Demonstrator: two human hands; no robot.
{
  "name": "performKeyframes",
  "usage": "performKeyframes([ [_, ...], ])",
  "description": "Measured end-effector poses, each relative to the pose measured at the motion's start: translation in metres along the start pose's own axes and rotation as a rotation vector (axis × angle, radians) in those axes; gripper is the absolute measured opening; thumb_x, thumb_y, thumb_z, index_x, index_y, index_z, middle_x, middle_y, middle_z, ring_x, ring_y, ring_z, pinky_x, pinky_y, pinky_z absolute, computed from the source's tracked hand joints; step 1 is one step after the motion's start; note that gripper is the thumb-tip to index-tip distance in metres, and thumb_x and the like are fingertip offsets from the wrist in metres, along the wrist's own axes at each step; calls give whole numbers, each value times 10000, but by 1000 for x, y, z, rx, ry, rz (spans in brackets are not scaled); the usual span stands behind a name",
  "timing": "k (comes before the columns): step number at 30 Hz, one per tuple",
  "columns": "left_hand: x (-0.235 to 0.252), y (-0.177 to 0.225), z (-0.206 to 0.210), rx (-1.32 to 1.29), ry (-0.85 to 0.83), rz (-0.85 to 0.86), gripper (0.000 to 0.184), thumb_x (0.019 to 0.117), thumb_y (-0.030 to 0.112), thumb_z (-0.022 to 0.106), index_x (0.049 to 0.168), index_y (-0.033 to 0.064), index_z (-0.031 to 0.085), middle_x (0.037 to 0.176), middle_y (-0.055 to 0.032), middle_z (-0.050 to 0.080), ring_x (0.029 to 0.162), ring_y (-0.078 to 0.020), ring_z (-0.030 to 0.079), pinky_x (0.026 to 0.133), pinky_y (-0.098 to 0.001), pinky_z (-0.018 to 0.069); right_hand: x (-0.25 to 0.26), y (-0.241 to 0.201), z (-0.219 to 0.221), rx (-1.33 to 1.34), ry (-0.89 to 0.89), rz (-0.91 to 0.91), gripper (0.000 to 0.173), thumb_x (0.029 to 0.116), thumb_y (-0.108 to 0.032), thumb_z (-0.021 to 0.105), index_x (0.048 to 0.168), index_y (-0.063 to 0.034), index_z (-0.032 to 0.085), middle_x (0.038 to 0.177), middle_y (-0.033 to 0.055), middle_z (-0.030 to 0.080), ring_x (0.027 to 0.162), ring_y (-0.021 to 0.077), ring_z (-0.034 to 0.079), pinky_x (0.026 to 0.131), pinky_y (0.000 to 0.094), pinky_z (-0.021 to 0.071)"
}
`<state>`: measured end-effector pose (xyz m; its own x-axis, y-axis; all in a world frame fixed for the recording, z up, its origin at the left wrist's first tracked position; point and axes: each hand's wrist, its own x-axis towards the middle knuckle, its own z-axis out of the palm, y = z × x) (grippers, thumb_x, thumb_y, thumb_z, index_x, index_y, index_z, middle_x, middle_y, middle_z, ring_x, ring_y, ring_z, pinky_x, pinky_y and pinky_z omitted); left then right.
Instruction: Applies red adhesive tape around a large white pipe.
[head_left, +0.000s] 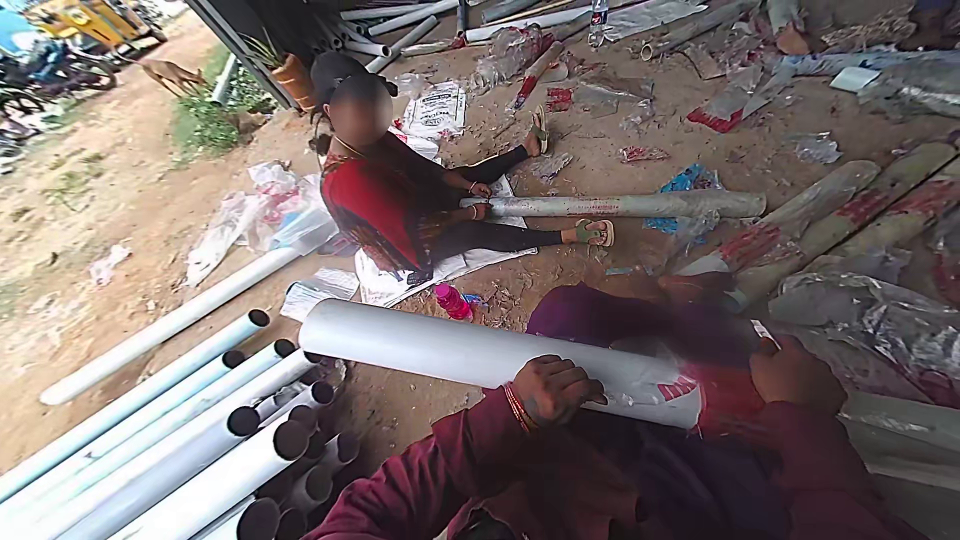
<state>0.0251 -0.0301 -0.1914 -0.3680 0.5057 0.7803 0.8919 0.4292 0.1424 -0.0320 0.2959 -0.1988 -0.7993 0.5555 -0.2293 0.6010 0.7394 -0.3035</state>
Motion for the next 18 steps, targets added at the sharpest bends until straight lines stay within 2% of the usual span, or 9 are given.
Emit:
performKeyframes([
  [4,9,7,3,-39,62,9,340,1069,192,503,817,56,686,638,-51,637,555,-170,564,571,-265,473,16,-1,1,-32,-51,10,410,1098,-240,414,1333,41,599,1261,356,635,1227,530,596,977,691,437],
  [6,23,17,-9,-176,190,-60,376,1105,248,428,832,75,621,660,-40,581,597,-146,547,613,-230,475,25,3,5,-33,-53,1,411,1094,-244,425,1315,51,608,1239,370,638,1201,545,605,960,704,442],
  [8,59,28,-49,-330,302,-68,363,1121,331,377,868,125,538,734,-11,512,681,-102,529,686,-180,470,32,-1,10,-39,-68,-6,423,1097,-247,422,1321,65,601,1246,373,634,1209,543,602,971,696,444],
  [10,90,35,-99,-400,322,22,316,1107,310,441,905,113,584,795,-26,558,761,-128,560,759,-214,474,20,-12,12,-89,-100,-19,451,1102,-262,404,1346,71,586,1291,349,632,1257,510,594,1027,662,440],
  [12,101,18,-117,-242,391,-2,306,1111,327,426,977,131,619,899,10,624,889,-74,613,846,-200,494,12,-22,8,-90,-73,-59,444,1102,-252,419,1348,74,592,1285,349,633,1247,510,597,1016,664,442],
  [13,96,0,-115,-155,407,-86,336,1118,341,396,1023,133,642,969,37,675,975,-25,640,899,-190,506,14,-20,12,-73,-38,-81,429,1092,-252,447,1322,69,614,1245,360,646,1211,527,612,984,681,454],
  [14,84,-24,-111,-131,368,-209,370,1120,328,391,1072,95,675,1042,28,716,1053,2,651,952,-196,515,15,-19,12,-51,-39,-92,412,1091,-239,454,1319,64,614,1229,378,640,1191,551,607,961,707,443],
  [16,54,-74,-112,-222,180,-576,341,1077,141,452,1216,-72,678,1174,-127,722,1115,-62,655,1011,-255,509,14,-15,12,-16,-38,-87,395,1096,-241,449,1331,30,614,1206,388,642,1165,577,608,925,727,440],
  [18,24,-121,-119,-292,-24,-972,354,1047,37,441,1330,-106,599,1290,-217,670,1187,-159,652,1065,-312,491,16,-11,14,11,-24,-87,384,1094,-239,457,1328,20,618,1185,394,646,1147,593,608,903,742,437],
])
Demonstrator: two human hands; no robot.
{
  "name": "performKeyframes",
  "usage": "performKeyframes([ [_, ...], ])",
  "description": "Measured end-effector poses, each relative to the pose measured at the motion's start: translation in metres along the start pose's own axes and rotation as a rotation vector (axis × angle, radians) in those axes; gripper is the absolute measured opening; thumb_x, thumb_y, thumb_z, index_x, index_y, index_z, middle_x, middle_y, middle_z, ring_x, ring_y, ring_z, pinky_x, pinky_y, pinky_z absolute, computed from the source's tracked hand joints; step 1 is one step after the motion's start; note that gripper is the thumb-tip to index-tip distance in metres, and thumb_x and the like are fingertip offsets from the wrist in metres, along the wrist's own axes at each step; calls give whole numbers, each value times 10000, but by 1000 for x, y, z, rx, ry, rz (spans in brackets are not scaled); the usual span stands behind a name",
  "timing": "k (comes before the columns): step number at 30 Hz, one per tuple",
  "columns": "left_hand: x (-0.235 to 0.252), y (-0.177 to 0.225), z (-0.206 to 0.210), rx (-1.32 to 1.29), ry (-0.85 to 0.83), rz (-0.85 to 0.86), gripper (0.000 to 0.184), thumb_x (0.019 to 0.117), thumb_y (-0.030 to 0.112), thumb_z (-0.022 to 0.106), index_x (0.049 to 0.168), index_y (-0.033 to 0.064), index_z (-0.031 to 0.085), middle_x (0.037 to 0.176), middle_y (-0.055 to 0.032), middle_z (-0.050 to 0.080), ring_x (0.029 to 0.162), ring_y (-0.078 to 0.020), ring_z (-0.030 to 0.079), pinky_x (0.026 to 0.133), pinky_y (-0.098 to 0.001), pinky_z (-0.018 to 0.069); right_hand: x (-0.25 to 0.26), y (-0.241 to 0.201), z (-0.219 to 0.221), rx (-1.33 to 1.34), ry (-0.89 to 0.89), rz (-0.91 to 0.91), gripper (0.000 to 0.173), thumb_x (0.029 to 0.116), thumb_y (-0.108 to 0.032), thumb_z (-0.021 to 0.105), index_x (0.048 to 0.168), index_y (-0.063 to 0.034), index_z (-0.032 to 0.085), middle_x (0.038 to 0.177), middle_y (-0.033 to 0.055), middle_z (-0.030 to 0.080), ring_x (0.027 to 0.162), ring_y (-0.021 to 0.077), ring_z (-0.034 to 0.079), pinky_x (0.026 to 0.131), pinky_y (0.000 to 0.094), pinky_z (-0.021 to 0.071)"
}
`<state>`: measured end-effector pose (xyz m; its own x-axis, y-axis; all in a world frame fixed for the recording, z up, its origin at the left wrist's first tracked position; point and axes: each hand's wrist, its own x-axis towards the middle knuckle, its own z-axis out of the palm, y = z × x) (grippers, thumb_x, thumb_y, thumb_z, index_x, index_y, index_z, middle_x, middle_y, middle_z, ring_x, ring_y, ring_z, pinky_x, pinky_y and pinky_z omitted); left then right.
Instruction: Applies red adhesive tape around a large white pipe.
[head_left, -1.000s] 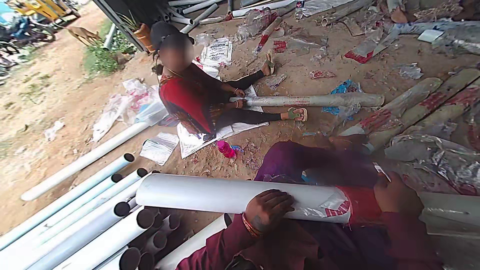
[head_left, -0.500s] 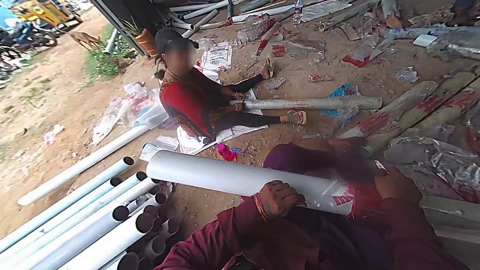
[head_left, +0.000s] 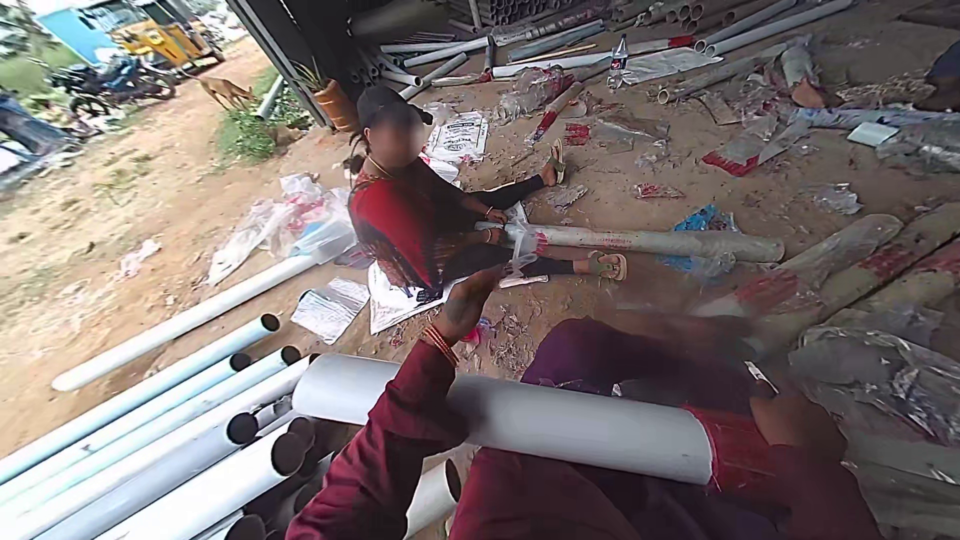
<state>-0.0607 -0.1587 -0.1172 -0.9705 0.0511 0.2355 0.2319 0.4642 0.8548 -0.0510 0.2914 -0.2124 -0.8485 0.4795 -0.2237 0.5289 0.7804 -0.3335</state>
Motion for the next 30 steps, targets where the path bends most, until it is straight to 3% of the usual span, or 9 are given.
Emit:
performKeyframes([
  [3,8,-49,-12,198,-123,-319,347,1027,-21,471,1340,-85,606,1301,-254,654,1211,-280,636,1068,-388,473,-6,7,3,2,23,-3,394,1093,-237,450,1349,16,610,1180,400,645,1143,603,605,904,751,429],
  [7,11,-49,10,234,-358,-375,365,991,-22,547,1347,-54,622,1389,-289,588,1267,-341,600,1099,-417,451,-13,12,-2,-6,69,4,401,1097,-252,433,1333,17,612,1156,401,651,1131,605,608,889,751,427],
  [10,17,-38,28,181,-351,-414,324,932,-77,631,1252,-32,651,1475,-335,371,1133,-347,627,961,-401,549,-16,16,-3,-2,80,33,409,1101,-264,421,1350,5,603,1176,402,643,1151,609,595,900,751,424],
  [13,24,-41,29,247,-308,-406,304,948,-23,660,1244,-80,625,1254,-271,637,1070,-314,684,972,-437,544,-19,20,-4,-7,83,44,414,1100,-267,421,1354,7,600,1168,399,646,1143,604,602,897,752,424],
  [15,28,-40,27,333,-244,-449,324,961,86,694,1256,-45,660,1115,-199,740,1063,-295,714,1008,-468,526,-21,20,-4,-12,81,48,413,1100,-274,421,1339,8,605,1159,396,651,1134,597,611,892,750,429],
  [19,27,-40,23,380,-107,-416,403,946,212,754,1214,-70,651,1076,-210,737,1053,-328,708,992,-506,526,-23,18,-5,-11,81,43,405,1101,-264,422,1334,10,608,1154,395,652,1136,599,609,889,750,426],
  [21,29,-38,24,402,-119,-490,608,926,303,781,1282,-116,521,1078,-242,708,1059,-369,694,992,-543,520,-21,16,-5,-17,70,40,403,1102,-261,423,1341,8,605,1155,390,656,1139,596,609,897,747,428],
  [25,29,-52,27,406,-151,-416,437,1054,304,585,1106,-129,612,940,-241,701,914,-373,695,901,-554,527,-16,14,-4,-24,51,32,401,1097,-260,440,1343,7,610,1156,387,659,1135,584,618,905,740,432],
  [30,29,-48,27,417,-308,-445,345,1063,13,436,1382,-70,535,1142,-248,721,1149,-398,671,1058,-546,467,-14,14,-4,-11,47,18,389,1094,-250,451,1330,14,615,1162,395,651,1134,593,612,896,746,426],
])
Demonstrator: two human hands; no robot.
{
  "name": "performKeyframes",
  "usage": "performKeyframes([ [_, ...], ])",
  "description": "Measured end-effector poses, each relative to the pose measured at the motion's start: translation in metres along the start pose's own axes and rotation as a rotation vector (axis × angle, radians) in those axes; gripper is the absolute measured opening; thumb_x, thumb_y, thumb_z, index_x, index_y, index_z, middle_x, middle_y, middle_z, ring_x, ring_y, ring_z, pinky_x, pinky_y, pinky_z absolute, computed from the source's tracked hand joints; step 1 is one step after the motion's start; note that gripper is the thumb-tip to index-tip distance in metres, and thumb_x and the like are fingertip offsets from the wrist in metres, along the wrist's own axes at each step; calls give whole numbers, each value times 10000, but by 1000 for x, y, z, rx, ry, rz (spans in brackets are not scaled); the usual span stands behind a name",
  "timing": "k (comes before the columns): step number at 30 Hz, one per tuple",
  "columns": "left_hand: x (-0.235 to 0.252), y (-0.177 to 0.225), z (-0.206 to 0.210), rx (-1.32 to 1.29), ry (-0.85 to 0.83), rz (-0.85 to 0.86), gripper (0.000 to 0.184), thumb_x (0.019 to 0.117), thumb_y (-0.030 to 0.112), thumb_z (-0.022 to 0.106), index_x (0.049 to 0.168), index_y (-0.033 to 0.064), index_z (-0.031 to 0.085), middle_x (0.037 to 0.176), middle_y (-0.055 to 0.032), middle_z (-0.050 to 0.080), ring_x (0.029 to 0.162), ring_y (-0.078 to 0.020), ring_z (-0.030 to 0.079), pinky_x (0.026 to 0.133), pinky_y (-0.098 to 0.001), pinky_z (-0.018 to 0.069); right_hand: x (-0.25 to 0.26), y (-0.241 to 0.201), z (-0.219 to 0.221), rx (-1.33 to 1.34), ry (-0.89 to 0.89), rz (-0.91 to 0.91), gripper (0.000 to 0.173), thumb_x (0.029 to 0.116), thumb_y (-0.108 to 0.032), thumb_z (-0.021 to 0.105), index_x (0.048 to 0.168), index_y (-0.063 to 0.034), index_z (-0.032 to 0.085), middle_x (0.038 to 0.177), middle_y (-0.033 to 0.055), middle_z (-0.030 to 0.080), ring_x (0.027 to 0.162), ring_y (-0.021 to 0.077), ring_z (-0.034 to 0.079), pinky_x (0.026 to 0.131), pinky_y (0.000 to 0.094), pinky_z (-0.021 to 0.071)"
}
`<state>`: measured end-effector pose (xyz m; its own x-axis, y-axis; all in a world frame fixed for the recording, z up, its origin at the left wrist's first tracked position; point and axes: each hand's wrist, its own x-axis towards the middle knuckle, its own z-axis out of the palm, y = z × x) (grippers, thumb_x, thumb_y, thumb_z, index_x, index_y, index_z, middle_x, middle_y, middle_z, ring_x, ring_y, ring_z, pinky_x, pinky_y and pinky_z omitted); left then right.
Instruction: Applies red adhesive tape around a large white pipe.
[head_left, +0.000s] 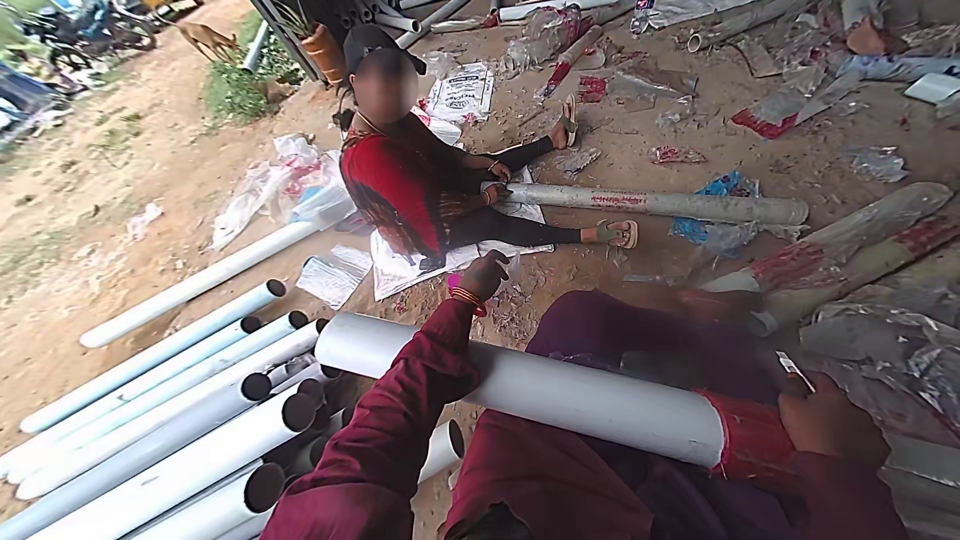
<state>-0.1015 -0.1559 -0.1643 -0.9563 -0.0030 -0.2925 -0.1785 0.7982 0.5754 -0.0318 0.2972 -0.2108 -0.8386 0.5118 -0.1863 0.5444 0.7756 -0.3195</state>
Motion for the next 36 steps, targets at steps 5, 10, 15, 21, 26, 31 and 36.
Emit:
performKeyframes([
  [5,3,-3,2,20,41,64,336,1055,29,483,1369,-42,582,1209,-242,708,1172,-409,661,1057,-549,467,-1,1,-1,-11,0,-1,396,1098,-254,439,1328,19,612,1162,395,649,1139,597,606,891,745,428],
  [10,3,-4,1,25,64,114,302,1003,-24,552,1282,-28,666,1326,-247,649,1261,-400,609,1097,-516,453,1,1,0,-11,0,8,401,1099,-266,435,1328,10,614,1159,388,655,1142,591,609,897,742,430],
  [15,-5,1,1,18,161,159,265,1007,-8,560,1240,-38,685,1284,-246,669,1251,-399,611,1099,-515,450,0,1,-1,-6,-7,7,407,1099,-269,440,1327,24,606,1173,400,643,1149,599,601,894,749,425],
  [21,-110,33,58,266,521,631,256,966,202,622,1120,50,759,1191,-133,743,1123,-337,705,964,-478,558,0,3,-2,19,11,10,398,1096,-253,443,1328,26,608,1138,404,651,1121,616,604,885,759,420],
  [26,-163,-2,115,614,578,642,618,837,466,659,1328,90,663,1323,-170,687,1210,-372,663,1026,-532,499,6,-5,-3,-88,-62,-59,372,1091,-213,457,1301,44,626,1152,404,651,1140,607,603,909,743,420],
  [31,-132,-19,84,560,426,693,887,738,814,587,1248,100,719,1168,-143,748,1043,-340,727,900,-522,574,11,-24,10,-164,-110,-141,410,1078,-279,461,1305,7,647,1218,326,670,1195,498,623,1007,651,435],
  [36,-93,-34,40,514,204,660,947,634,852,641,1235,125,729,1190,-112,752,1078,-344,731,892,-569,578,-9,-52,-8,-179,-275,-150,333,1005,-197,605,1253,13,675,1201,270,690,1164,434,649,975,608,477],
])
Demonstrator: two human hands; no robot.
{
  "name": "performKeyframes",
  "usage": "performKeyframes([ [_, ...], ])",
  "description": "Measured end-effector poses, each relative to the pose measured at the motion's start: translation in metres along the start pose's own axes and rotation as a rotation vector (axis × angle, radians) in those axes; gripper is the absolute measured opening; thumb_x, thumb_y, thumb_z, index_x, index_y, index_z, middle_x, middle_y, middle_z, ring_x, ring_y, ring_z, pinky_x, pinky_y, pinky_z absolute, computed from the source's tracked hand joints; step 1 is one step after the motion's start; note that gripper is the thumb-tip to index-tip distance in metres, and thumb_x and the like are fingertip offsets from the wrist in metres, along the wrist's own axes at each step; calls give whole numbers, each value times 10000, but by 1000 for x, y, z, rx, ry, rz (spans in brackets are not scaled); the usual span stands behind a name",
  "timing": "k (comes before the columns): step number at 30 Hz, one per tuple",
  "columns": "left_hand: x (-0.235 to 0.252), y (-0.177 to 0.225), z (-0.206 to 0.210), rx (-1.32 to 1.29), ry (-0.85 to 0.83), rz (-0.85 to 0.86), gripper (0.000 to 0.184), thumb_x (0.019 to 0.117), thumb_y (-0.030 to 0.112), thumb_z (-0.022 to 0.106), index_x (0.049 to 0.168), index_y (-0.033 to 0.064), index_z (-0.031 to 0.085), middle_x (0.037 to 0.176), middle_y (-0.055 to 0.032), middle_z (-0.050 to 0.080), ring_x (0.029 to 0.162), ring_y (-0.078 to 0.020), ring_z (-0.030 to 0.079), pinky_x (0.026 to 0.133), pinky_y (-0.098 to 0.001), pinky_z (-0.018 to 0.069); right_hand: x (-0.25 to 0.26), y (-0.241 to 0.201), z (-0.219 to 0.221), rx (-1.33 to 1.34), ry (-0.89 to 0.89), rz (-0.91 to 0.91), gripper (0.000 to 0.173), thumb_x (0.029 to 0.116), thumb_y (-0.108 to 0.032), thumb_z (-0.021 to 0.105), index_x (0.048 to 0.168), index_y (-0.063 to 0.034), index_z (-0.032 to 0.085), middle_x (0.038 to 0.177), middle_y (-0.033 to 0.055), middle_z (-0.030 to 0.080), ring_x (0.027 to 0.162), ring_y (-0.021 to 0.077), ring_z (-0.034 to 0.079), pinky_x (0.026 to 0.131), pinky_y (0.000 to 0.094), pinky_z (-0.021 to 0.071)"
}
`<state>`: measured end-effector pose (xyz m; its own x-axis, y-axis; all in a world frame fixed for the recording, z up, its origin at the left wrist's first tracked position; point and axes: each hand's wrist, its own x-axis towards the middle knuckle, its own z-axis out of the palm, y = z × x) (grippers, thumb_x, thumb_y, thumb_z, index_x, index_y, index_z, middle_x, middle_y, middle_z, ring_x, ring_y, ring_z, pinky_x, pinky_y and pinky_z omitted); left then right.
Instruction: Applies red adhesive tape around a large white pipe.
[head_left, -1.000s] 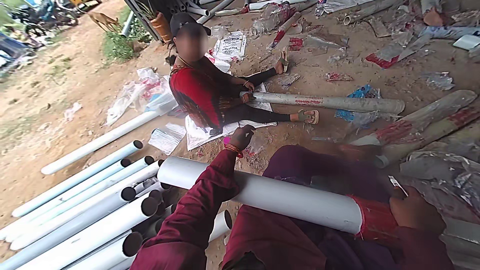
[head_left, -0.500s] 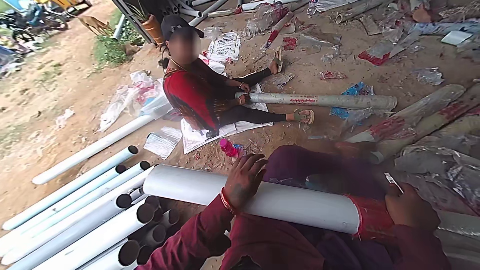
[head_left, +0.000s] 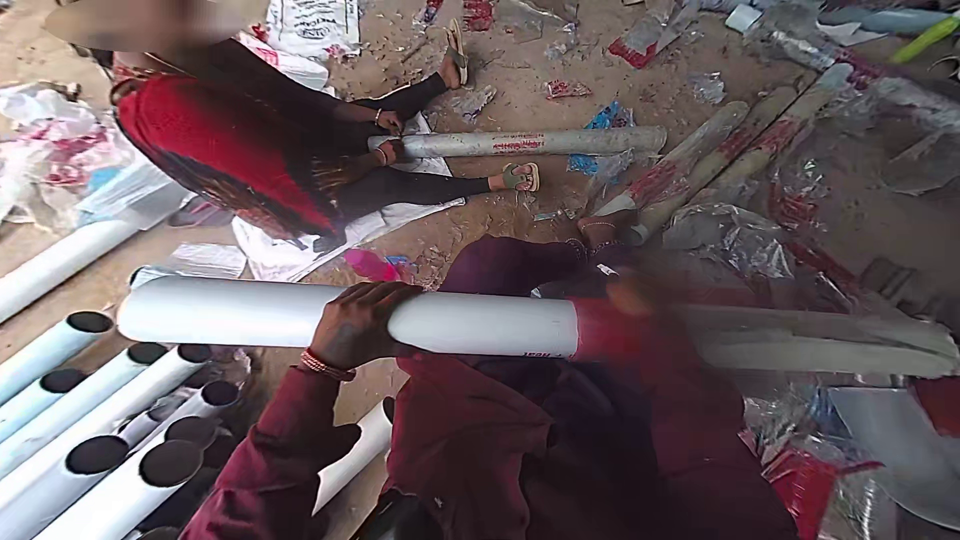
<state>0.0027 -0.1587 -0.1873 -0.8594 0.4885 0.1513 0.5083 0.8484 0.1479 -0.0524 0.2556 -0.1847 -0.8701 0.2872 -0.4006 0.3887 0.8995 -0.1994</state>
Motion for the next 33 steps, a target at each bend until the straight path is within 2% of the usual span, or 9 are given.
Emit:
performKeyframes([
  [4,11,-36,-12,-169,-125,-55,905,657,823,692,1232,126,748,1234,-114,739,1142,-361,703,902,-634,547,-37,-11,0,-109,-157,47,373,1080,-213,436,1282,21,644,1251,263,671,1208,398,636,1013,557,457],
  [7,29,-46,-9,-177,-108,57,899,676,815,684,1212,96,751,1232,-121,736,1177,-352,685,987,-598,524,-59,-4,15,-78,-62,66,370,1065,-178,449,1269,49,656,1159,293,700,1124,458,663,955,605,462],
  [12,55,-28,-1,-126,-8,189,866,735,831,616,1211,120,753,1285,-100,719,1242,-354,649,1092,-610,433,-53,32,35,63,181,114,397,1084,-258,459,1262,33,663,1042,298,721,1013,489,696,853,631,504],
  [15,57,-13,0,-85,-17,158,857,750,863,551,1227,183,760,1320,-46,709,1300,-366,607,1113,-651,383,-38,38,16,62,40,145,420,1103,-280,424,1333,25,601,1128,298,697,1092,483,669,902,630,497],
  [18,45,1,0,-114,-36,66,861,763,831,564,1257,148,742,1359,-87,683,1315,-394,592,1110,-701,348,-21,38,18,4,14,121,393,1096,-260,441,1304,7,642,1127,294,705,1069,486,679,852,648,500],
  [21,17,16,5,-216,121,-101,750,827,698,660,1232,71,735,1308,-167,691,1280,-402,614,1125,-663,369,-8,37,34,23,77,61,318,1041,-201,506,1228,-22,689,1120,246,718,1029,425,705,849,613,523],
  [24,-3,39,14,-352,381,-237,343,899,306,755,1048,-2,778,1211,-223,722,1250,-427,631,1137,-572,410,-20,18,11,84,-29,50,354,1076,-150,460,1321,43,627,1283,319,640,1210,486,608,1008,640,424],
  [26,-6,48,14,-379,460,-319,215,904,179,725,979,-14,785,1185,-214,735,1234,-416,647,1130,-545,433,-24,15,8,68,-47,34,406,1091,-173,404,1356,69,595,1314,357,607,1260,523,564,1040,662,390],
  [33,15,51,8,-241,337,-298,281,921,344,723,1036,97,793,1149,-109,753,1143,-360,679,1022,-542,495,-30,17,18,15,24,101,443,1110,-265,377,1384,18,581,1265,318,655,1240,492,604,1013,645,434],
])
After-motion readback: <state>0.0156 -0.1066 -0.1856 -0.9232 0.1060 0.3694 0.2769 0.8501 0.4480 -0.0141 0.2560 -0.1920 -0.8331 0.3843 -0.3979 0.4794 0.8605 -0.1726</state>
